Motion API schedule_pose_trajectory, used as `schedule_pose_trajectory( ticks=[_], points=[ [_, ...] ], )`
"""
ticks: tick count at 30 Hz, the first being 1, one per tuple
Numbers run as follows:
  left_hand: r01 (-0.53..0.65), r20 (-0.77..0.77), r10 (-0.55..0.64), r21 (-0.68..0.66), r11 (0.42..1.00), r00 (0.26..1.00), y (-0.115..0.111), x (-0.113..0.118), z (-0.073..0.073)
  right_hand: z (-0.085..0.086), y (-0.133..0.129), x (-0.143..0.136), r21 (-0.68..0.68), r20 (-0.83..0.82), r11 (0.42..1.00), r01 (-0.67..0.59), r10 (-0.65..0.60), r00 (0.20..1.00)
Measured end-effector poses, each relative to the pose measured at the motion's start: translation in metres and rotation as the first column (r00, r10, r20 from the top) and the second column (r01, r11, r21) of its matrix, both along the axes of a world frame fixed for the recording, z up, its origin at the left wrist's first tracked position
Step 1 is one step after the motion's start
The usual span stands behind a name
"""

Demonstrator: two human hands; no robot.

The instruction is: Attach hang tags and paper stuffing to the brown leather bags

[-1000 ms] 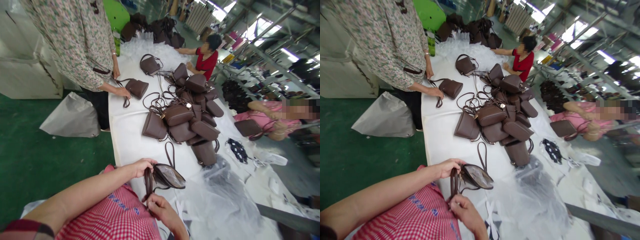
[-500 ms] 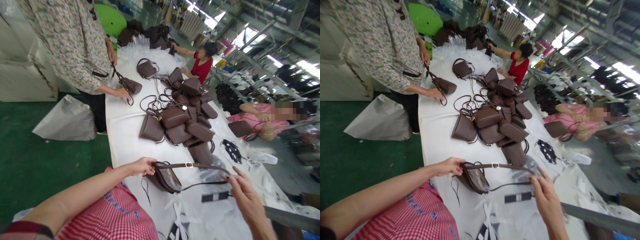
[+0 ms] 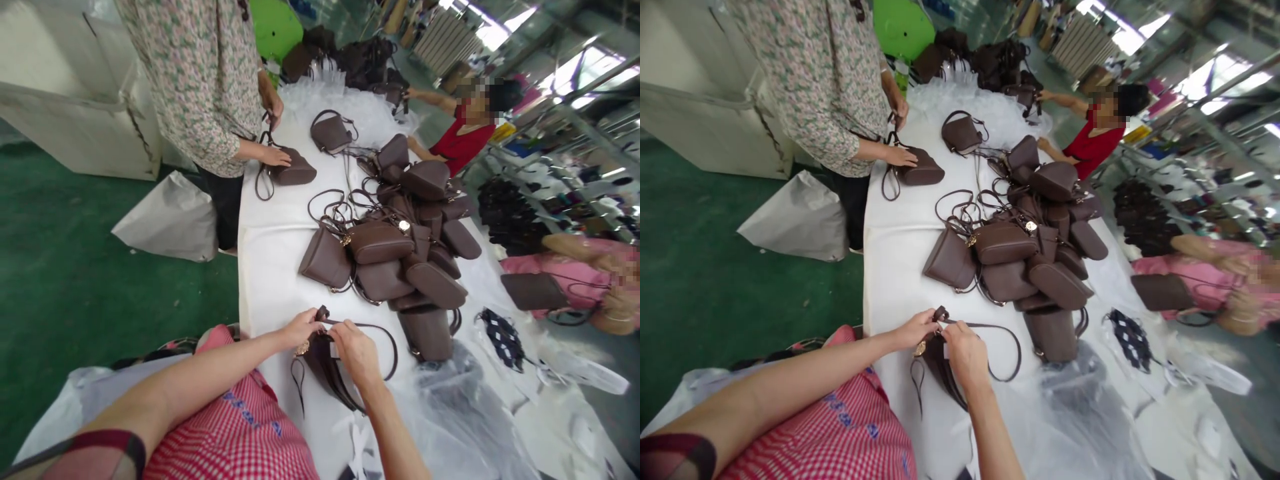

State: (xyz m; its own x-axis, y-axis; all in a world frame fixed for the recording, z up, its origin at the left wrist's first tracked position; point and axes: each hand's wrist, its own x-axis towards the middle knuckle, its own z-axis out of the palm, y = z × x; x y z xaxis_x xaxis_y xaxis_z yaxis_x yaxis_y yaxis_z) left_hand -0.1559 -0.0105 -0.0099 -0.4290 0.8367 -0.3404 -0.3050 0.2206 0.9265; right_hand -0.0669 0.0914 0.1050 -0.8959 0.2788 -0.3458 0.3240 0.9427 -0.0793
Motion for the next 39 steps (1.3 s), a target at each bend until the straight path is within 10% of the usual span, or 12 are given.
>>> schedule_pose_trajectory(
  ticks=[14, 29, 39],
  points=[
    [0.011, 0.168, -0.014, 0.017, 1.0, 0.986, 0.002, 0.005, -0.004, -0.014, -0.001, -0.024, 0.122, 0.263, 0.989, -0.078, 0.044, 0.964],
    [0.032, -0.268, -0.062, -0.115, 0.993, 0.962, -0.01, -0.004, 0.012, -0.014, 0.004, -0.015, -0.08, 0.1, 0.993, 0.091, -0.083, 0.992],
    [0.097, -0.506, -0.096, -0.024, 0.995, 0.857, -0.019, -0.023, 0.053, -0.012, -0.015, -0.022, -0.196, -0.008, 0.968, 0.16, -0.165, 0.986]
  ],
)
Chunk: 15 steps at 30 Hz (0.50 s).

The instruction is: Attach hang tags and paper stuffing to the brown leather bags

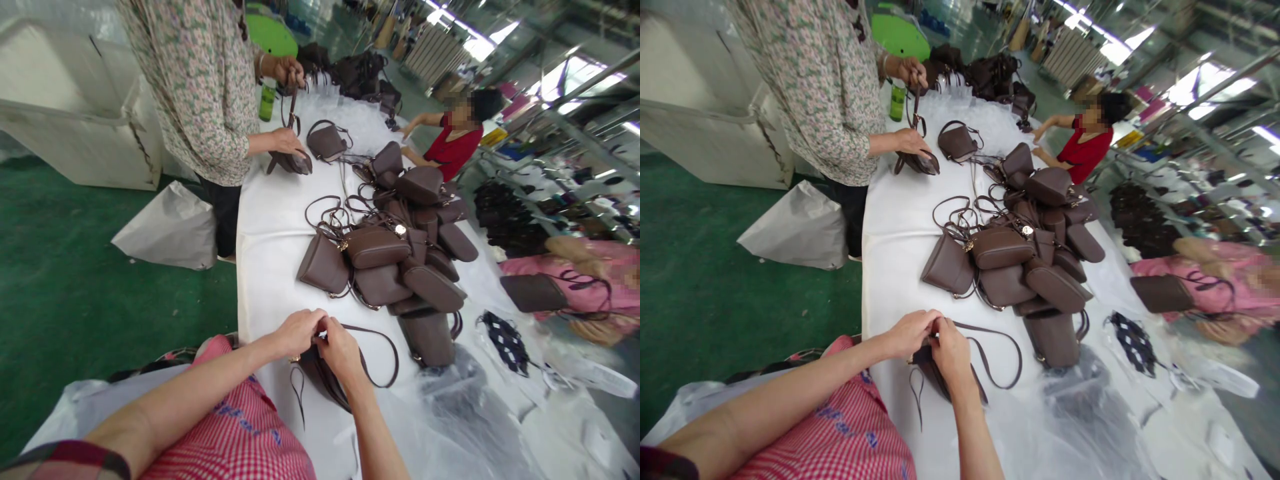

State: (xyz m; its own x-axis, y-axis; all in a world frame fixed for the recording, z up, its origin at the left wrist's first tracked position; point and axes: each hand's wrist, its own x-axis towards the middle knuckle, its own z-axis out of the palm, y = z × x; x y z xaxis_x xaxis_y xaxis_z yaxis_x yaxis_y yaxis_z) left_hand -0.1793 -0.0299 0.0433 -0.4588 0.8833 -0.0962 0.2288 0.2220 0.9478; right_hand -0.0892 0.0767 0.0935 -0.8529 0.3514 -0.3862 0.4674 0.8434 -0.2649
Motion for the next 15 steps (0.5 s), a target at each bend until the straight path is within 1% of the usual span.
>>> schedule_pose_trajectory(
  ticks=[3, 4, 6, 8, 10, 12, 13, 14, 15],
  points=[
    [0.005, 0.185, -0.009, 0.025, 1.0, 0.983, -0.002, -0.004, -0.002, 0.001, 0.002, -0.003, -0.08, 0.005, 0.996, 0.031, -0.031, 1.0],
    [-0.011, 0.247, 0.003, 0.029, 1.0, 0.969, -0.002, -0.004, -0.005, 0.001, 0.004, -0.005, -0.113, 0.013, 0.993, 0.037, -0.035, 0.999],
    [-0.079, 0.369, 0.065, 0.022, 0.997, 0.927, -0.002, -0.006, -0.013, 0.002, 0.009, -0.009, -0.18, 0.046, 0.983, 0.044, -0.036, 0.998],
    [-0.154, 0.502, 0.131, 0.005, 0.988, 0.855, -0.001, -0.006, -0.02, 0.003, 0.015, -0.014, -0.249, 0.114, 0.967, 0.06, -0.032, 0.993],
    [-0.199, 0.648, 0.157, -0.008, 0.98, 0.745, -0.001, -0.005, -0.024, 0.007, 0.018, -0.02, -0.296, 0.179, 0.952, 0.071, -0.018, 0.984],
    [-0.218, 0.759, 0.158, -0.021, 0.976, 0.631, -0.002, -0.005, -0.024, 0.011, 0.018, -0.023, -0.334, 0.207, 0.942, 0.035, 0.037, 0.978],
    [-0.225, 0.791, 0.159, -0.029, 0.974, 0.59, -0.002, -0.005, -0.023, 0.014, 0.016, -0.023, -0.341, 0.202, 0.94, -0.004, 0.077, 0.976],
    [-0.229, 0.807, 0.164, -0.036, 0.973, 0.567, -0.003, -0.005, -0.022, 0.017, 0.013, -0.023, -0.329, 0.196, 0.943, -0.043, 0.113, 0.974],
    [-0.234, 0.81, 0.169, -0.041, 0.971, 0.561, -0.003, -0.005, -0.022, 0.018, 0.009, -0.022, -0.296, 0.195, 0.952, -0.073, 0.135, 0.972]
  ],
)
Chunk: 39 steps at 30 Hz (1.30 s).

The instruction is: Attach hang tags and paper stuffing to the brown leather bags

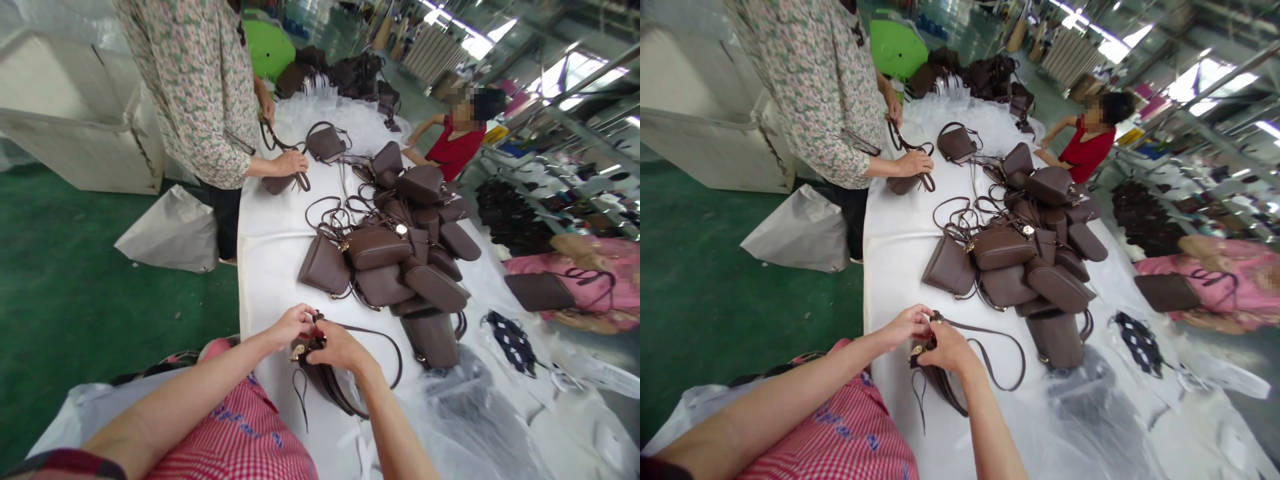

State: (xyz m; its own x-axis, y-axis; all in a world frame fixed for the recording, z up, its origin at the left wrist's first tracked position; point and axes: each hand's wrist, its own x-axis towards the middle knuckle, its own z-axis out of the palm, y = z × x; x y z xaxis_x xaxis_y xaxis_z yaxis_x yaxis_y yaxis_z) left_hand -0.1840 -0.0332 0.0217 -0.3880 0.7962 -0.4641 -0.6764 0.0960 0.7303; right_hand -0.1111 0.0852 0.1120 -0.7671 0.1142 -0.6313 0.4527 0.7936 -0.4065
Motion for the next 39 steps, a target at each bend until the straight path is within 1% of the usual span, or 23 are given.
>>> schedule_pose_trajectory(
  ticks=[2, 4, 7, 9, 11, 13, 15, 17, 19, 21, 23, 24, 26, 28, 29, 31, 33, 35, 36, 37, 39],
  points=[
    [-0.006, -0.033, 0.006, -0.006, 1.0, 0.999, 0.0, -0.001, 0.0, 0.002, -0.01, 0.003, 0.117, -0.022, 0.993, -0.003, 0.005, 1.0],
    [-0.007, -0.107, 0.007, -0.004, 1.0, 0.994, 0.001, -0.003, -0.003, 0.0, -0.018, 0.005, 0.228, -0.058, 0.973, 0.046, -0.034, 0.998],
    [0.007, -0.256, -0.005, 0.005, 1.0, 0.967, 0.004, -0.005, -0.007, -0.005, -0.023, 0.007, 0.343, -0.092, 0.936, 0.074, -0.046, 0.995],
    [0.016, -0.34, -0.013, 0.004, 1.0, 0.94, 0.004, -0.005, -0.008, -0.009, -0.021, 0.008, 0.38, -0.092, 0.921, 0.081, -0.049, 0.995],
    [0.026, -0.407, -0.023, 0.001, 1.0, 0.913, 0.004, -0.005, -0.008, -0.013, -0.017, 0.007, 0.349, -0.11, 0.932, 0.1, -0.065, 0.992],
    [0.035, -0.475, -0.032, -0.003, 0.999, 0.879, 0.003, -0.004, -0.006, -0.018, -0.01, 0.004, 0.268, -0.14, 0.957, 0.112, -0.076, 0.987],
    [0.028, -0.521, -0.026, -0.004, 1.0, 0.853, 0.001, -0.003, -0.004, -0.024, -0.003, 0.0, 0.155, -0.155, 0.98, 0.127, -0.102, 0.983],
    [-0.005, -0.525, 0.01, 0.012, 1.0, 0.851, 0.001, -0.003, -0.003, -0.028, 0.004, -0.004, 0.02, -0.155, 0.986, 0.167, -0.162, 0.975],
    [-0.047, -0.488, 0.057, 0.033, 0.998, 0.871, 0.001, -0.003, -0.002, -0.03, 0.009, -0.008, -0.111, -0.149, 0.968, 0.224, -0.239, 0.96],
    [-0.078, -0.417, 0.09, 0.044, 0.996, 0.904, 0.003, -0.003, -0.004, -0.027, 0.014, -0.011, -0.226, -0.134, 0.94, 0.258, -0.292, 0.947],
    [-0.1, -0.328, 0.108, 0.043, 0.994, 0.939, 0.005, -0.003, -0.006, -0.02, 0.016, -0.01, -0.312, -0.085, 0.915, 0.256, -0.295, 0.952],
    [-0.11, -0.281, 0.116, 0.038, 0.993, 0.953, 0.006, -0.003, -0.007, -0.017, 0.015, -0.009, -0.332, -0.061, 0.912, 0.242, -0.277, 0.959],
    [-0.131, -0.211, 0.132, 0.021, 0.991, 0.969, 0.007, -0.003, -0.01, -0.012, 0.013, -0.004, -0.315, -0.066, 0.93, 0.191, -0.222, 0.973],
    [-0.147, -0.204, 0.145, 0.006, 0.989, 0.968, 0.007, -0.004, -0.012, -0.012, 0.008, 0.004, -0.232, -0.18, 0.962, 0.147, -0.191, 0.965],
    [-0.149, -0.233, 0.146, 0.006, 0.989, 0.961, 0.007, -0.004, -0.012, -0.014, 0.005, 0.007, -0.178, -0.262, 0.972, 0.151, -0.195, 0.945],
    [-0.139, -0.337, 0.138, 0.02, 0.99, 0.931, 0.006, -0.005, -0.01, -0.021, -0.002, 0.012, -0.092, -0.417, 0.969, 0.231, -0.248, 0.875],
    [-0.109, -0.431, 0.118, 0.047, 0.993, 0.894, 0.006, -0.005, -0.007, -0.028, -0.009, 0.015, -0.055, -0.543, 0.935, 0.351, -0.323, 0.775],
    [-0.065, -0.477, 0.091, 0.07, 0.995, 0.874, 0.006, -0.003, -0.004, -0.033, -0.016, 0.017, -0.042, -0.633, 0.899, 0.436, -0.361, 0.684],
    [-0.051, -0.484, 0.081, 0.076, 0.996, 0.871, 0.006, -0.003, -0.004, -0.034, -0.02, 0.017, -0.03, -0.66, 0.885, 0.464, -0.366, 0.656],
    [-0.045, -0.485, 0.078, 0.079, 0.996, 0.871, 0.006, -0.002, -0.004, -0.035, -0.023, 0.018, -0.01, -0.672, 0.877, 0.481, -0.362, 0.647],
    [-0.064, -0.485, 0.092, 0.074, 0.995, 0.87, 0.007, -0.002, -0.004, -0.034, -0.027, 0.019, 0.038, -0.65, 0.87, 0.491, -0.352, 0.673]
  ],
)
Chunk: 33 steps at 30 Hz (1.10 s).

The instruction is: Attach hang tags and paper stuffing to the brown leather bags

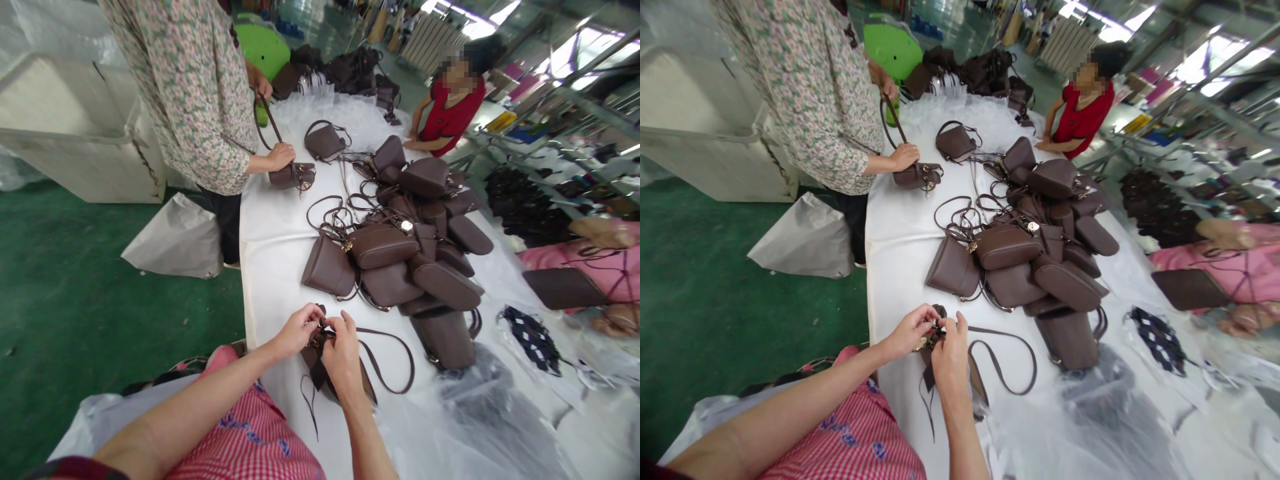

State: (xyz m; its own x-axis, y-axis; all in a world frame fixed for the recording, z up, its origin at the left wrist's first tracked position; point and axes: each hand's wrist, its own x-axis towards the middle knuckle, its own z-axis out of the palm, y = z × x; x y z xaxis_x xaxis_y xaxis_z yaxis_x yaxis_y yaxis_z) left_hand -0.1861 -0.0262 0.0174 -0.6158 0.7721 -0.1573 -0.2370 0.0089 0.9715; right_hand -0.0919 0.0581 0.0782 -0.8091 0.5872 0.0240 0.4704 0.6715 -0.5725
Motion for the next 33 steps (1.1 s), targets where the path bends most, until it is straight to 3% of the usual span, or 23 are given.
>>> schedule_pose_trajectory(
  ticks=[4, 7, 9, 13, 19, 25, 33],
  points=[
    [-0.035, -0.03, 0.035, -0.005, 0.999, 0.999, 0.0, -0.006, 0.0, 0.003, 0.003, 0.0, 0.001, 0.135, 1.0, -0.025, 0.025, 0.99],
    [0.007, -0.05, -0.007, 0.011, 1.0, 0.999, 0.0, -0.012, 0.006, -0.001, 0.009, -0.004, -0.077, 0.179, 0.99, -0.116, 0.128, 0.975],
    [0.045, -0.044, -0.044, 0.022, 0.999, 0.998, 0.0, -0.016, 0.012, -0.006, 0.011, -0.006, -0.139, 0.141, 0.981, -0.139, 0.159, 0.977],
    [0.071, -0.02, -0.07, 0.029, 0.997, 0.997, 0.001, -0.02, 0.018, -0.014, 0.014, -0.008, -0.173, 0.03, 0.98, -0.098, 0.105, 0.994],
    [0.029, 0.089, -0.031, 0.014, 0.999, 0.996, 0.003, -0.026, 0.013, -0.016, 0.016, -0.011, -0.187, -0.046, 0.969, -0.161, 0.155, 0.987],
    [0.022, 0.128, -0.023, 0.005, 1.0, 0.992, 0.005, -0.023, 0.005, -0.021, 0.016, -0.011, -0.162, -0.018, 0.982, -0.102, 0.1, 0.995],
    [0.09, -0.157, -0.102, -0.084, 0.992, 0.982, 0.0, -0.019, -0.002, -0.022, 0.022, -0.006, -0.204, 0.001, 0.976, -0.072, 0.073, 0.997]
  ],
)
